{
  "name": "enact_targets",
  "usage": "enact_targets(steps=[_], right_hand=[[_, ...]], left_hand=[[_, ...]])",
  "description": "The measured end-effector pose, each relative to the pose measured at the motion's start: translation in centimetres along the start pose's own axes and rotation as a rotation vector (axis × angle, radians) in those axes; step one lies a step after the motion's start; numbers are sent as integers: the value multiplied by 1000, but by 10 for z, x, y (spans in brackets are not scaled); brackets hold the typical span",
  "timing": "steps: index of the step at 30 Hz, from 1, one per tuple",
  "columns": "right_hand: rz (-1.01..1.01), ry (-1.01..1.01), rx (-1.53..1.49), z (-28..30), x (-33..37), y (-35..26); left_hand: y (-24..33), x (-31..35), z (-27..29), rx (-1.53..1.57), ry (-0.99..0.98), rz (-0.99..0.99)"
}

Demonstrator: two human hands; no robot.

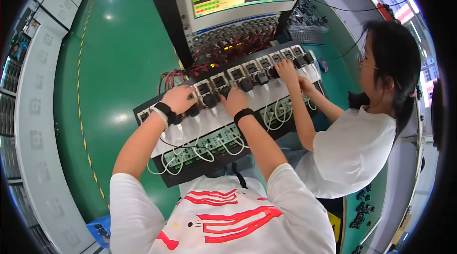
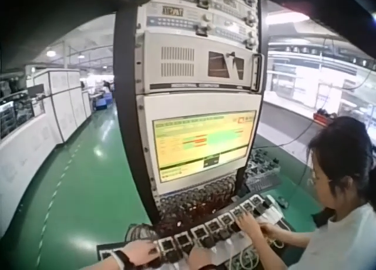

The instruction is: The person removes power adapters and USB cables from a testing rack, places them on a conveyor belt, and then plugs a new set of adapters and cables into the rack.

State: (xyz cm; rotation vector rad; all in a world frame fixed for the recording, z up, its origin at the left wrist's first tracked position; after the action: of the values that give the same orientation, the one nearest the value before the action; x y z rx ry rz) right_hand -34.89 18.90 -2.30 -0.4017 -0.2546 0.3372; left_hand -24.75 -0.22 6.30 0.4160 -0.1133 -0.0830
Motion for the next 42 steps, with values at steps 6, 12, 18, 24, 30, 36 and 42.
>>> enact_targets(steps=[6,12,18,24,30,36,42], right_hand=[[87,15,-206,71,41,-30],[449,-611,-580,69,149,-44],[227,-503,-469,63,161,-18],[180,-484,-224,71,141,-10],[134,-548,-496,67,121,6],[270,-886,-829,81,131,-7],[432,-1034,-757,120,151,-38]], left_hand=[[12,79,56,26,-36,14],[104,77,29,230,-217,-360],[118,66,-19,129,-303,-235],[126,41,-38,43,-174,-262],[115,17,-30,-3,-91,-441],[124,35,8,196,-514,-173],[162,64,82,178,-561,-162]])
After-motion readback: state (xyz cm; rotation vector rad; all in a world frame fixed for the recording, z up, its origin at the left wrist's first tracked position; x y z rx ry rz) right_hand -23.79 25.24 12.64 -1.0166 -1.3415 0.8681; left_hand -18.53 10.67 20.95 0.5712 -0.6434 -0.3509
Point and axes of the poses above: each hand's wrist, its own x-axis away from the middle knuckle, its own z-axis out of the back of the hand, y = z × x, the point moved 2 cm from there along -x, towards the middle knuckle, and after that the axes turned 8 degrees about -z, right-handed, at the moved point
